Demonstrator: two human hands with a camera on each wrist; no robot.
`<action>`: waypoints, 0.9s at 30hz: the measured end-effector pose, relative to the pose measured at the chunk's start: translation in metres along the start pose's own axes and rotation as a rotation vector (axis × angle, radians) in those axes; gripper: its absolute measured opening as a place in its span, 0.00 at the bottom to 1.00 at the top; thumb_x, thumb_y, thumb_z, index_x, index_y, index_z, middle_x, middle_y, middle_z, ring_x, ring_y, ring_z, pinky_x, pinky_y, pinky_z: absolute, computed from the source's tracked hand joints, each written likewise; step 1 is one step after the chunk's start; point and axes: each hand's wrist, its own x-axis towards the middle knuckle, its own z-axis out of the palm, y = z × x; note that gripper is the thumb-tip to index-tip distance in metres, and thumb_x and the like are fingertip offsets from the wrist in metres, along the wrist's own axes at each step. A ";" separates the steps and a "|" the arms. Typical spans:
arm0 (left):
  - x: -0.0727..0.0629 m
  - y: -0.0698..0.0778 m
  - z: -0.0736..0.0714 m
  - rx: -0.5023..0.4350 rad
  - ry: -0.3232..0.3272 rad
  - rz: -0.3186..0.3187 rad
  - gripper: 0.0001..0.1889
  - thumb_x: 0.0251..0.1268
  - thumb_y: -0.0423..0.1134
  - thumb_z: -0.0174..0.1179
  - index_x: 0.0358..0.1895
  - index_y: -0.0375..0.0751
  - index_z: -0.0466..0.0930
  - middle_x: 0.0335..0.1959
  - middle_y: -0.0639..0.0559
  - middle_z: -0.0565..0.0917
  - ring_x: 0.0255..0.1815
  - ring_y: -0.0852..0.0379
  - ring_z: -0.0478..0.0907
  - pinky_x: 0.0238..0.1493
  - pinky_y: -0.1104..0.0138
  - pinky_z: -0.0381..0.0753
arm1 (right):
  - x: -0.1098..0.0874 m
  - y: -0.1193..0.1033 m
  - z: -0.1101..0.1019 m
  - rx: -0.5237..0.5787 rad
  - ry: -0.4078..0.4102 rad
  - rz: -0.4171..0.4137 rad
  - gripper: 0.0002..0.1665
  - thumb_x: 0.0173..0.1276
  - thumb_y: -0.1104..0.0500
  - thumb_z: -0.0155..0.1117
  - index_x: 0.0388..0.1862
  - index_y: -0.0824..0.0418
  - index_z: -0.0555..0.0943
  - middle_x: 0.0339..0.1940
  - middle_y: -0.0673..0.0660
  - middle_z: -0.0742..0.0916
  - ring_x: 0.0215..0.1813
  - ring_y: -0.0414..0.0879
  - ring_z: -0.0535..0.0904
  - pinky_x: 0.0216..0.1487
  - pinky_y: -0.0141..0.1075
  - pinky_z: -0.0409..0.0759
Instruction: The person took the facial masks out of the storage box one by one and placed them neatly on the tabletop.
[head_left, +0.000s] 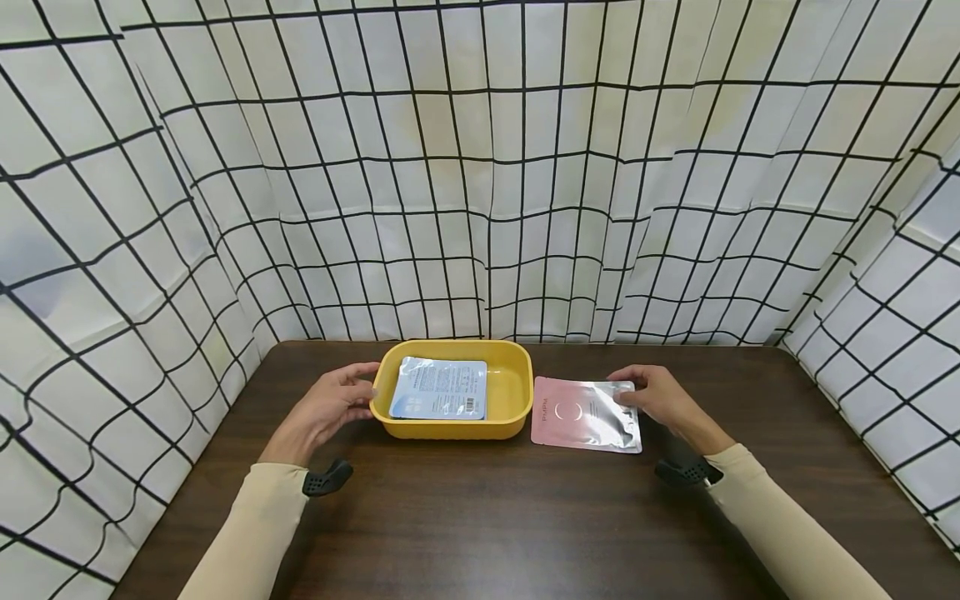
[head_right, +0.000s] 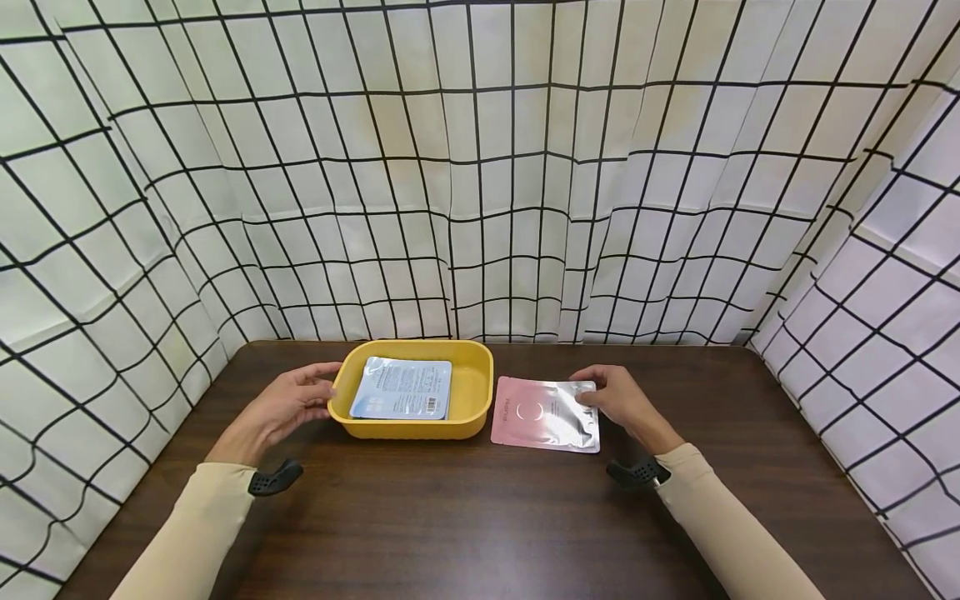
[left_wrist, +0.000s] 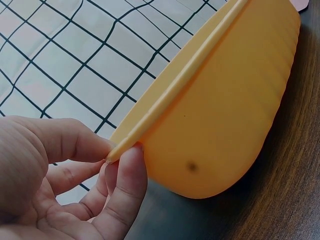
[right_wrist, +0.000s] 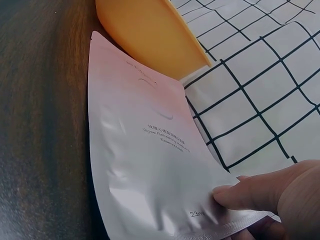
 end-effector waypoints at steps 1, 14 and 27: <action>0.000 0.000 0.000 0.000 -0.003 0.001 0.32 0.72 0.30 0.54 0.78 0.38 0.59 0.52 0.37 0.77 0.43 0.51 0.80 0.44 0.65 0.86 | 0.000 0.000 0.000 0.000 -0.003 -0.005 0.19 0.66 0.67 0.69 0.57 0.67 0.83 0.47 0.63 0.85 0.42 0.51 0.77 0.41 0.38 0.80; 0.001 -0.001 0.001 0.006 0.009 0.003 0.33 0.71 0.29 0.53 0.78 0.38 0.59 0.50 0.39 0.78 0.42 0.51 0.80 0.43 0.65 0.86 | 0.000 0.000 -0.002 -0.108 -0.003 -0.047 0.18 0.71 0.62 0.66 0.57 0.66 0.83 0.55 0.64 0.86 0.52 0.54 0.80 0.51 0.44 0.81; 0.002 0.000 0.001 0.012 0.017 -0.008 0.33 0.71 0.30 0.54 0.78 0.38 0.59 0.51 0.38 0.78 0.42 0.50 0.80 0.43 0.66 0.86 | 0.000 -0.011 -0.005 -0.074 0.048 -0.115 0.26 0.70 0.59 0.69 0.63 0.67 0.78 0.57 0.65 0.85 0.57 0.57 0.82 0.56 0.49 0.83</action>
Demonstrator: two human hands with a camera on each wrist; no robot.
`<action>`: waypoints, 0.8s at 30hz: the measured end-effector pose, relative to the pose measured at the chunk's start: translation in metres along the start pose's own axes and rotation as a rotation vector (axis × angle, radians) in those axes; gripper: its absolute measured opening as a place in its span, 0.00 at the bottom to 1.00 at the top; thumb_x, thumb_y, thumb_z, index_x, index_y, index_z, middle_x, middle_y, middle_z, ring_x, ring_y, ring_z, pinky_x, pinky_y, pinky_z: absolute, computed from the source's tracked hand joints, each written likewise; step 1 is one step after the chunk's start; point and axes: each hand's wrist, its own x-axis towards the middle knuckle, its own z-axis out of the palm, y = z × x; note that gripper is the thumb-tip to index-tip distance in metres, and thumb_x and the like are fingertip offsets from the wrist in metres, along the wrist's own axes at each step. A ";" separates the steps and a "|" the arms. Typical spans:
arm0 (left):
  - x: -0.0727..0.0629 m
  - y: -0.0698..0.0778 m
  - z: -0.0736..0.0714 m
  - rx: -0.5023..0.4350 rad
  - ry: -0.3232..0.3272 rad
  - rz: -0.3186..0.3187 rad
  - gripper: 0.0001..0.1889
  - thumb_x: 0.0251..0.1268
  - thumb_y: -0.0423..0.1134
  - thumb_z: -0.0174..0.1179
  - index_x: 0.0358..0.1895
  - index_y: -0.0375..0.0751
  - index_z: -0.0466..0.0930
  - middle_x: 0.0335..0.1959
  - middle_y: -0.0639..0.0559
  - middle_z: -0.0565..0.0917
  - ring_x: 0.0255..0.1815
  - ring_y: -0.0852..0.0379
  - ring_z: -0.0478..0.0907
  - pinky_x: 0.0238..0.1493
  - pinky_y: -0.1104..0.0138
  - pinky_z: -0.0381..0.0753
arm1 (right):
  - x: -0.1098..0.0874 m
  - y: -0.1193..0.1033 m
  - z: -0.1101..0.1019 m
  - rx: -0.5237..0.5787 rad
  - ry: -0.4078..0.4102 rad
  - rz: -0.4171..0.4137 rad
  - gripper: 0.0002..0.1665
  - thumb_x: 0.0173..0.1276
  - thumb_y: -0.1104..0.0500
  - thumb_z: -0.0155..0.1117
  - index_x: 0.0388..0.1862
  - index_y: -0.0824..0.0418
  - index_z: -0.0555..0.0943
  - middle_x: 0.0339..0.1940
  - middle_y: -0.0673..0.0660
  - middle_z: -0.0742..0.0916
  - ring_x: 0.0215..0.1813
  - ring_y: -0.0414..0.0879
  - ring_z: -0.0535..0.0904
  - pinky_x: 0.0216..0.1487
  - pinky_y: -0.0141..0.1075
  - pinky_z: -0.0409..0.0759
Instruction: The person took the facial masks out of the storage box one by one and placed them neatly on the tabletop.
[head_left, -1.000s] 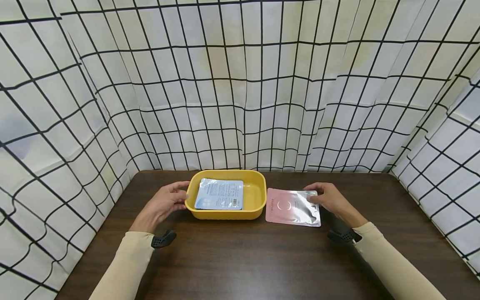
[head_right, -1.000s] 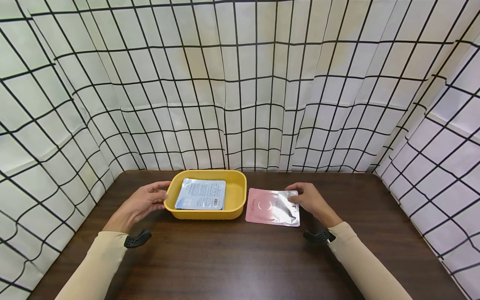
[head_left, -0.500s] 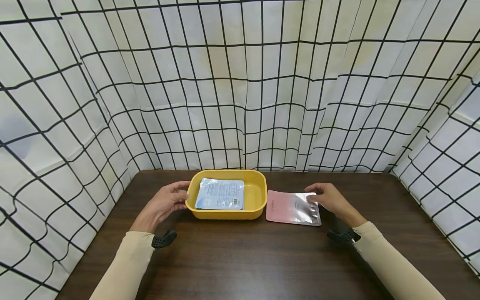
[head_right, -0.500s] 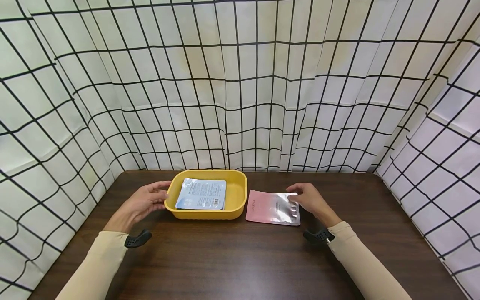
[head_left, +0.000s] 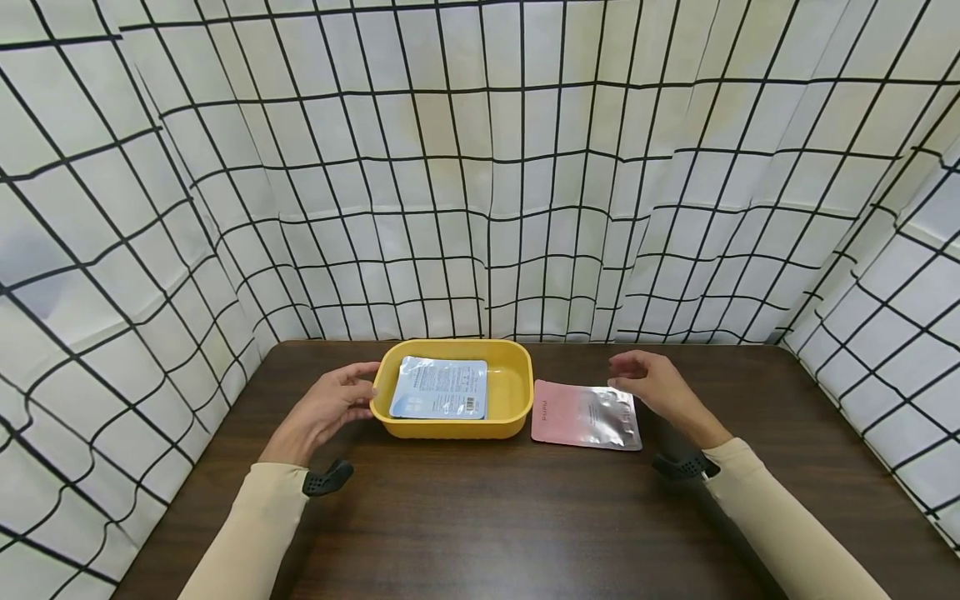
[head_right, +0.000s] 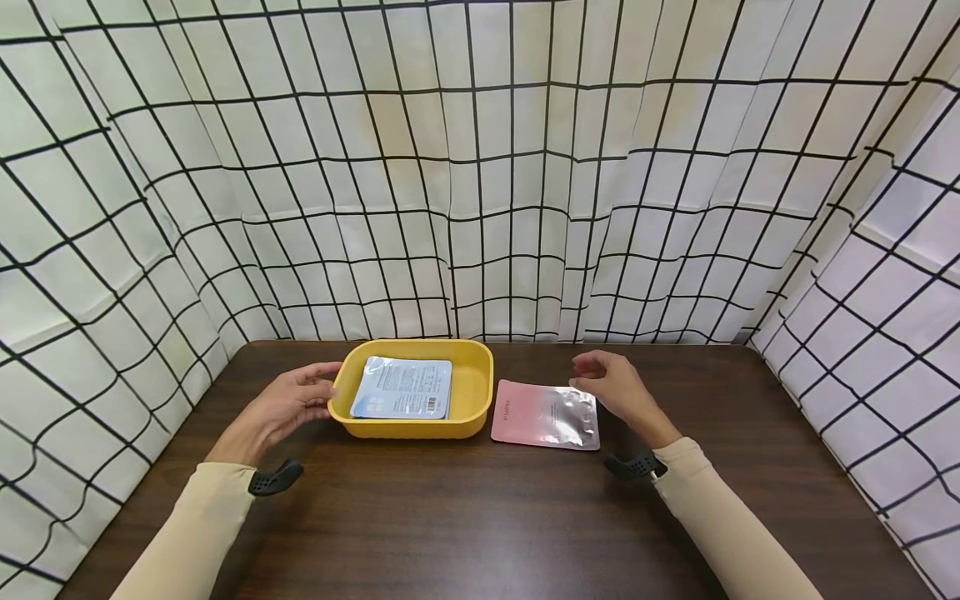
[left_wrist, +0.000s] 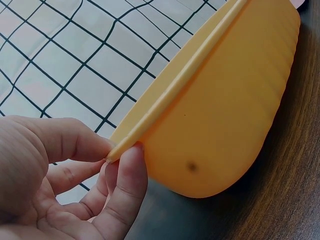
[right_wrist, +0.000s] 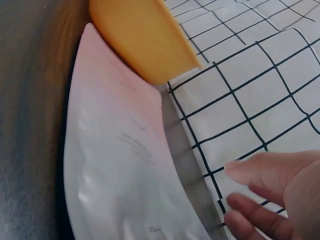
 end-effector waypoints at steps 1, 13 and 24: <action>0.000 0.000 0.000 0.000 -0.001 0.000 0.33 0.71 0.30 0.54 0.78 0.38 0.59 0.51 0.38 0.78 0.42 0.50 0.80 0.43 0.66 0.86 | 0.000 -0.001 0.000 0.015 -0.005 -0.011 0.28 0.69 0.58 0.70 0.65 0.67 0.77 0.58 0.65 0.85 0.57 0.58 0.82 0.56 0.48 0.83; 0.001 -0.001 -0.002 -0.012 -0.014 -0.006 0.33 0.72 0.31 0.55 0.79 0.40 0.59 0.52 0.39 0.77 0.42 0.51 0.80 0.43 0.66 0.85 | 0.006 -0.013 -0.001 0.140 -0.075 -0.097 0.41 0.68 0.52 0.72 0.76 0.60 0.68 0.66 0.64 0.82 0.62 0.58 0.82 0.57 0.49 0.83; 0.000 0.001 0.000 -0.001 -0.009 -0.009 0.32 0.73 0.31 0.54 0.79 0.40 0.59 0.53 0.38 0.76 0.42 0.50 0.79 0.43 0.66 0.85 | 0.012 -0.039 0.007 0.193 -0.129 -0.130 0.42 0.65 0.48 0.74 0.76 0.54 0.69 0.65 0.59 0.83 0.64 0.56 0.81 0.59 0.50 0.82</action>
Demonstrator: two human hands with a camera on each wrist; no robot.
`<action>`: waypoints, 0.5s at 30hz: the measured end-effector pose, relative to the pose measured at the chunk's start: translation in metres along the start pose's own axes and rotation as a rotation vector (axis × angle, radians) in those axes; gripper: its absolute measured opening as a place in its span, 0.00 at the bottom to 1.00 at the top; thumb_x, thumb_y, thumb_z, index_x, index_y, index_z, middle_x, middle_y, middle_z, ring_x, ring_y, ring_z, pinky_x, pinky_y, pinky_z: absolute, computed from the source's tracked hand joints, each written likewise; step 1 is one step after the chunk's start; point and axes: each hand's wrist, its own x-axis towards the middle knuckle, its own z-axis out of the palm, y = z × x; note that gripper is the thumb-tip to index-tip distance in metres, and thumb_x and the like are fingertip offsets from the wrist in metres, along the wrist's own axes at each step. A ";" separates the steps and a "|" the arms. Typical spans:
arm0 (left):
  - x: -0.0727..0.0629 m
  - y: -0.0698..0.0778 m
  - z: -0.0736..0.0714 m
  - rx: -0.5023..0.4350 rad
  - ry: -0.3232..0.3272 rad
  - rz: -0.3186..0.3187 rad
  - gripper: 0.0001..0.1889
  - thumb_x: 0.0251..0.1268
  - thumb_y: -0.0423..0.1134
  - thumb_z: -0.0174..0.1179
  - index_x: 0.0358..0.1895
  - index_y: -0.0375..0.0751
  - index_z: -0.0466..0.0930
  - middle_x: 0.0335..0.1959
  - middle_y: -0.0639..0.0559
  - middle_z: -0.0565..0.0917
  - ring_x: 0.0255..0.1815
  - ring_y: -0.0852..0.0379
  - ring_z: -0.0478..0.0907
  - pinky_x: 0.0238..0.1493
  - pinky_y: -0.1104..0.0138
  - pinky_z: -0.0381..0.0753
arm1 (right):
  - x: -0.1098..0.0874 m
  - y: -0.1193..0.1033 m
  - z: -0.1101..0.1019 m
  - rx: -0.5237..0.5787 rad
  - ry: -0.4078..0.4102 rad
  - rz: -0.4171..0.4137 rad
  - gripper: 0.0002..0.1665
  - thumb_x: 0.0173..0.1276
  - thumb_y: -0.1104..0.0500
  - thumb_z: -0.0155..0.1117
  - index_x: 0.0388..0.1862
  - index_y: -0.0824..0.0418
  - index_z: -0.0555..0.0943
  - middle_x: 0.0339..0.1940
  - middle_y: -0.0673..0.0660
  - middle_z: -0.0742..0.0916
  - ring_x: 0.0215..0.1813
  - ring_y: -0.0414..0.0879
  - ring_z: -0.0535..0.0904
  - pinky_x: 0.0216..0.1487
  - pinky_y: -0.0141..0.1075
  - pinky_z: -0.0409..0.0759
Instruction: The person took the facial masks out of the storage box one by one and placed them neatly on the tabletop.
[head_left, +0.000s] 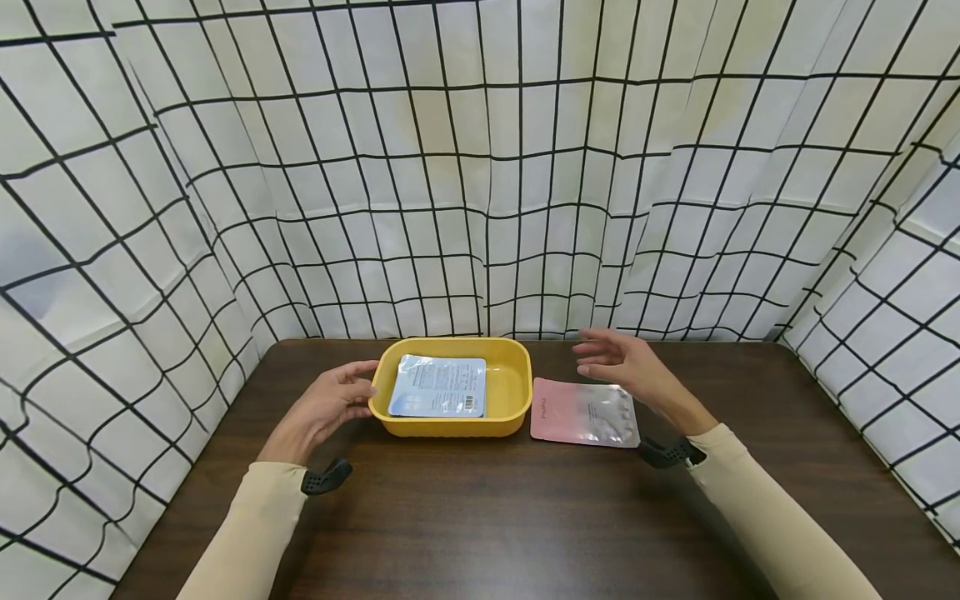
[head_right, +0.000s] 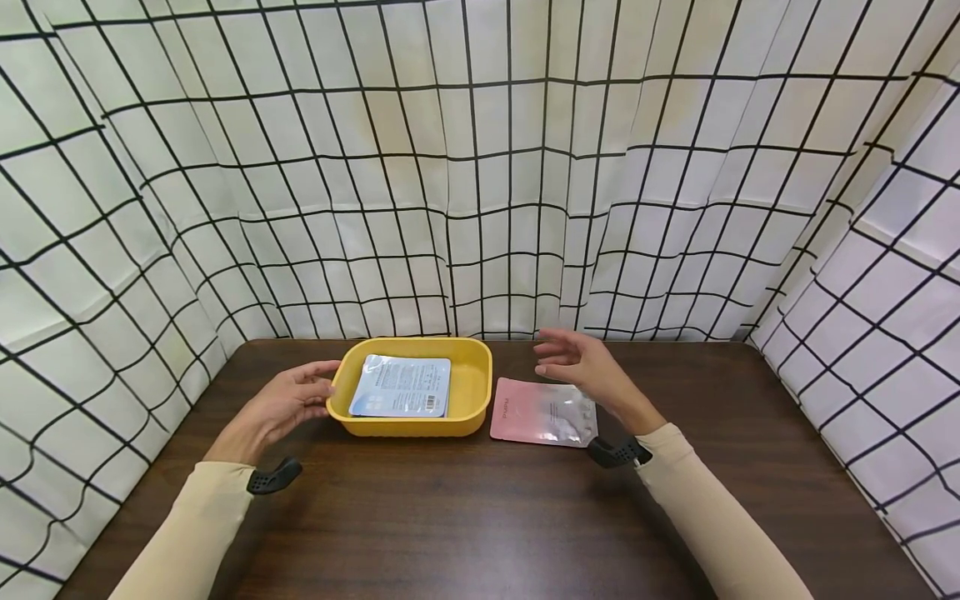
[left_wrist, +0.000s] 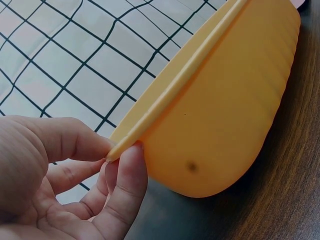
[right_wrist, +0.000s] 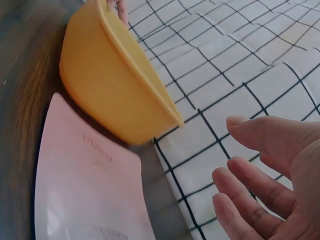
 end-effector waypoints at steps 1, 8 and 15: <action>0.000 0.000 0.000 0.002 0.002 -0.001 0.32 0.73 0.31 0.54 0.79 0.40 0.59 0.53 0.37 0.76 0.42 0.50 0.79 0.43 0.66 0.85 | 0.002 -0.002 0.002 0.012 -0.010 -0.004 0.42 0.65 0.49 0.74 0.76 0.54 0.69 0.66 0.60 0.82 0.64 0.56 0.81 0.60 0.49 0.82; 0.000 0.000 0.000 -0.004 0.007 -0.004 0.32 0.72 0.30 0.54 0.78 0.40 0.60 0.51 0.39 0.78 0.41 0.50 0.80 0.43 0.66 0.85 | 0.015 -0.020 0.017 0.105 -0.064 -0.033 0.41 0.64 0.53 0.75 0.75 0.53 0.70 0.65 0.59 0.83 0.63 0.55 0.82 0.58 0.45 0.83; 0.000 -0.001 -0.001 -0.011 0.002 0.003 0.32 0.72 0.30 0.54 0.78 0.39 0.60 0.50 0.39 0.78 0.41 0.51 0.80 0.43 0.66 0.86 | 0.027 -0.032 0.033 0.133 -0.092 -0.007 0.43 0.63 0.51 0.76 0.75 0.50 0.69 0.66 0.58 0.82 0.64 0.52 0.81 0.61 0.47 0.81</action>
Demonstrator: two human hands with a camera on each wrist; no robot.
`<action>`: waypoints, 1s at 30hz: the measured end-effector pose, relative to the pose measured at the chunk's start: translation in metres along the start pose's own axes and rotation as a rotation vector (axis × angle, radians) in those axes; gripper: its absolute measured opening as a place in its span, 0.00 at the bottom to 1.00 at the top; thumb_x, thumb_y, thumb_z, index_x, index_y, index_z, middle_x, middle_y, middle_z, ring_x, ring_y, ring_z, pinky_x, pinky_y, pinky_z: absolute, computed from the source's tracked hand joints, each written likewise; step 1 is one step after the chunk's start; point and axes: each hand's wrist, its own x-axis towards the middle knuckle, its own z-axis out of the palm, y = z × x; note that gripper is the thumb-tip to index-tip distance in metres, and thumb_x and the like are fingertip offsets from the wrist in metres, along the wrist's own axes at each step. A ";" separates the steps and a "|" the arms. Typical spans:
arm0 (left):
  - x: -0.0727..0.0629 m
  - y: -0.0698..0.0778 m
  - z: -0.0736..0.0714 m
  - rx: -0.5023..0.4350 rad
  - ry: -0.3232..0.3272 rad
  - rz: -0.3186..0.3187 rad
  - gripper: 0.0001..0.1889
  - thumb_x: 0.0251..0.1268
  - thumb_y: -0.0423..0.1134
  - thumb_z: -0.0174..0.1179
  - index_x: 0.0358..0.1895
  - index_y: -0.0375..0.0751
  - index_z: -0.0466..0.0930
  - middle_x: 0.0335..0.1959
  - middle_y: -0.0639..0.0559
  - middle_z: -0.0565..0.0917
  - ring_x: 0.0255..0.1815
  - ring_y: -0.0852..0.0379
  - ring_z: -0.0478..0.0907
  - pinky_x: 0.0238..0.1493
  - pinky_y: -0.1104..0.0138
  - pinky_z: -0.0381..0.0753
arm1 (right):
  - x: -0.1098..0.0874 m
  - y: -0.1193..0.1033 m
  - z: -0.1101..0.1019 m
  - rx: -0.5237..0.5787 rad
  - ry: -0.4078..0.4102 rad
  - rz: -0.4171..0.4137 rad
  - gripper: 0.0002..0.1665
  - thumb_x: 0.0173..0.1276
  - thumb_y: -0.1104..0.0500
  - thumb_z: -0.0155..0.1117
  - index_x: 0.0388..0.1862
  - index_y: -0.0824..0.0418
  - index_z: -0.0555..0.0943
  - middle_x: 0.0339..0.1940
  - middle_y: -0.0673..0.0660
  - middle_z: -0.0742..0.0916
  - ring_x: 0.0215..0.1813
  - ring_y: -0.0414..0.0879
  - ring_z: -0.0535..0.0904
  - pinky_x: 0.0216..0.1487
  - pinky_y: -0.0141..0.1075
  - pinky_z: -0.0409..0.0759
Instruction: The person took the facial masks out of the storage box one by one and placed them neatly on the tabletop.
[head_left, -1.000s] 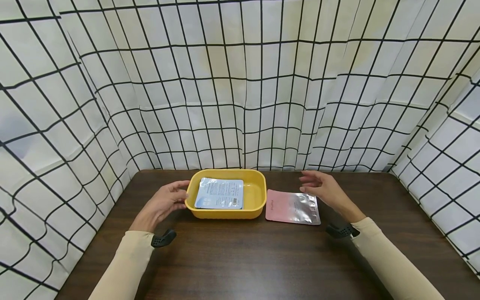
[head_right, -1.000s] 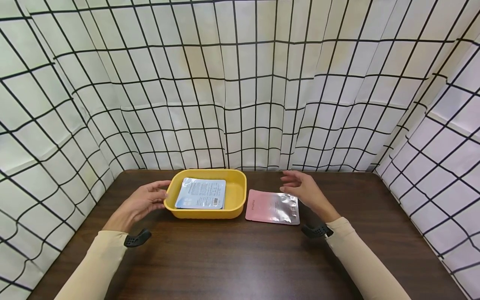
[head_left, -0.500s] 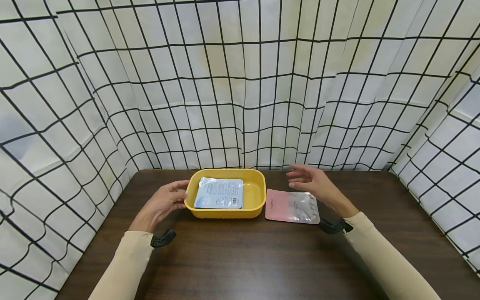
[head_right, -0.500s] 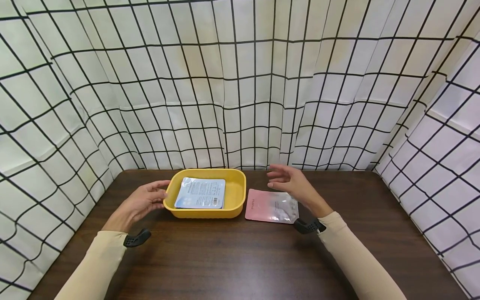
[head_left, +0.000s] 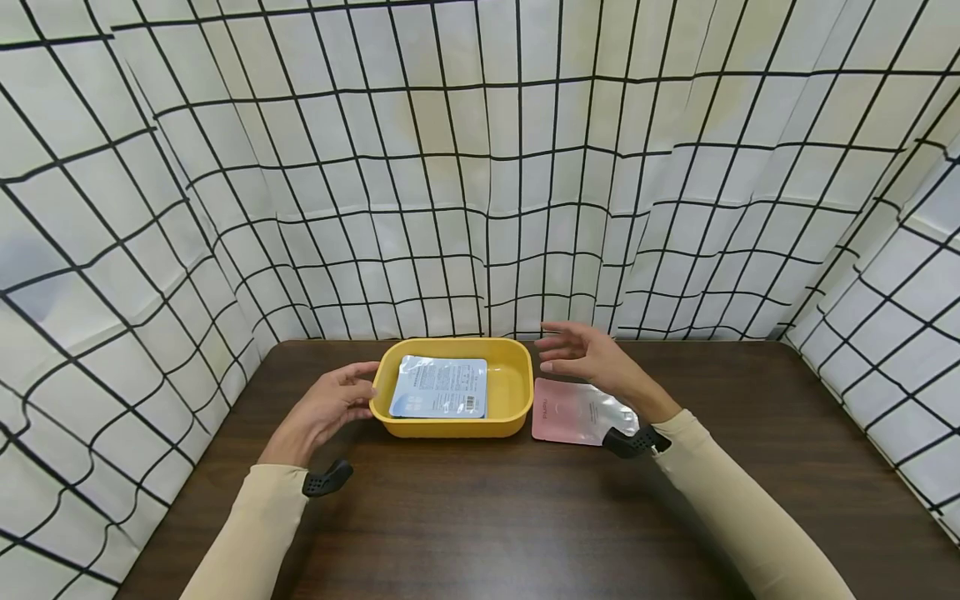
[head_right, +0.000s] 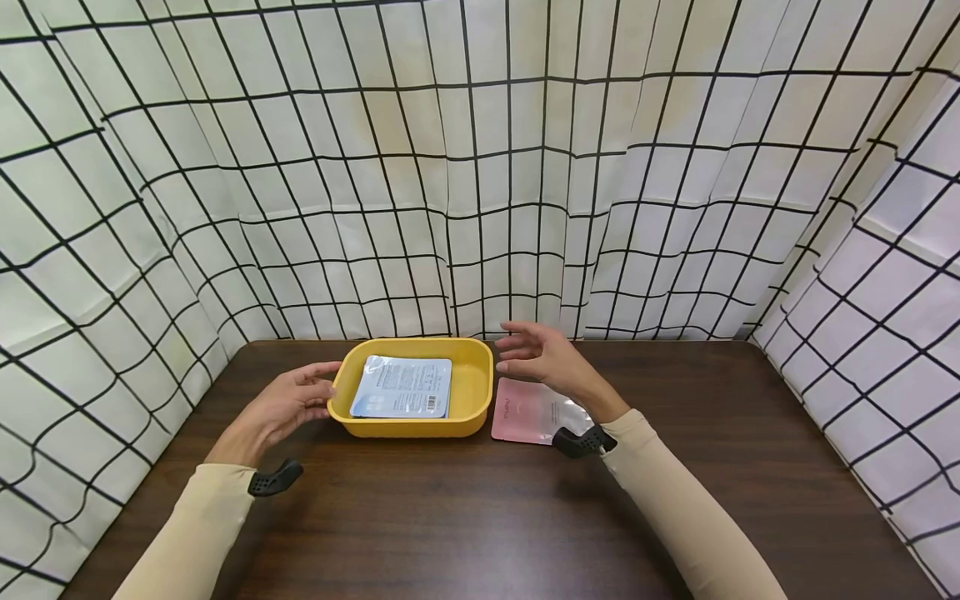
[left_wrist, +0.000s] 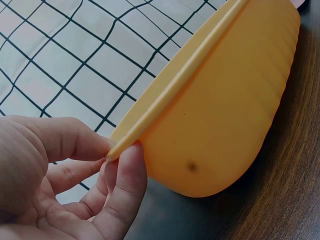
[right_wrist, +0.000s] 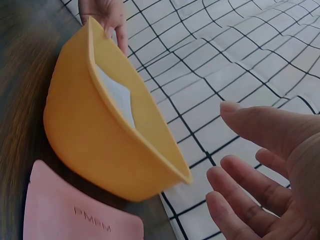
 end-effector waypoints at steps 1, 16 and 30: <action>0.000 0.000 0.000 -0.002 0.001 0.000 0.32 0.72 0.30 0.54 0.78 0.39 0.60 0.50 0.39 0.78 0.41 0.51 0.80 0.43 0.66 0.86 | 0.002 -0.001 0.002 0.003 -0.007 0.000 0.43 0.63 0.51 0.76 0.75 0.50 0.69 0.65 0.57 0.82 0.64 0.53 0.81 0.62 0.48 0.81; -0.002 0.001 -0.001 0.001 0.007 -0.007 0.33 0.72 0.31 0.55 0.79 0.40 0.59 0.53 0.38 0.77 0.43 0.50 0.80 0.43 0.66 0.86 | 0.029 -0.010 0.025 0.012 -0.067 -0.031 0.44 0.63 0.55 0.76 0.76 0.54 0.67 0.70 0.60 0.79 0.68 0.55 0.78 0.63 0.47 0.80; -0.002 0.000 0.000 -0.001 0.002 -0.002 0.32 0.72 0.31 0.54 0.78 0.40 0.60 0.53 0.38 0.77 0.43 0.51 0.80 0.44 0.66 0.86 | 0.042 -0.011 0.046 -0.042 -0.139 -0.094 0.46 0.63 0.55 0.76 0.77 0.52 0.66 0.71 0.59 0.77 0.70 0.52 0.75 0.66 0.50 0.77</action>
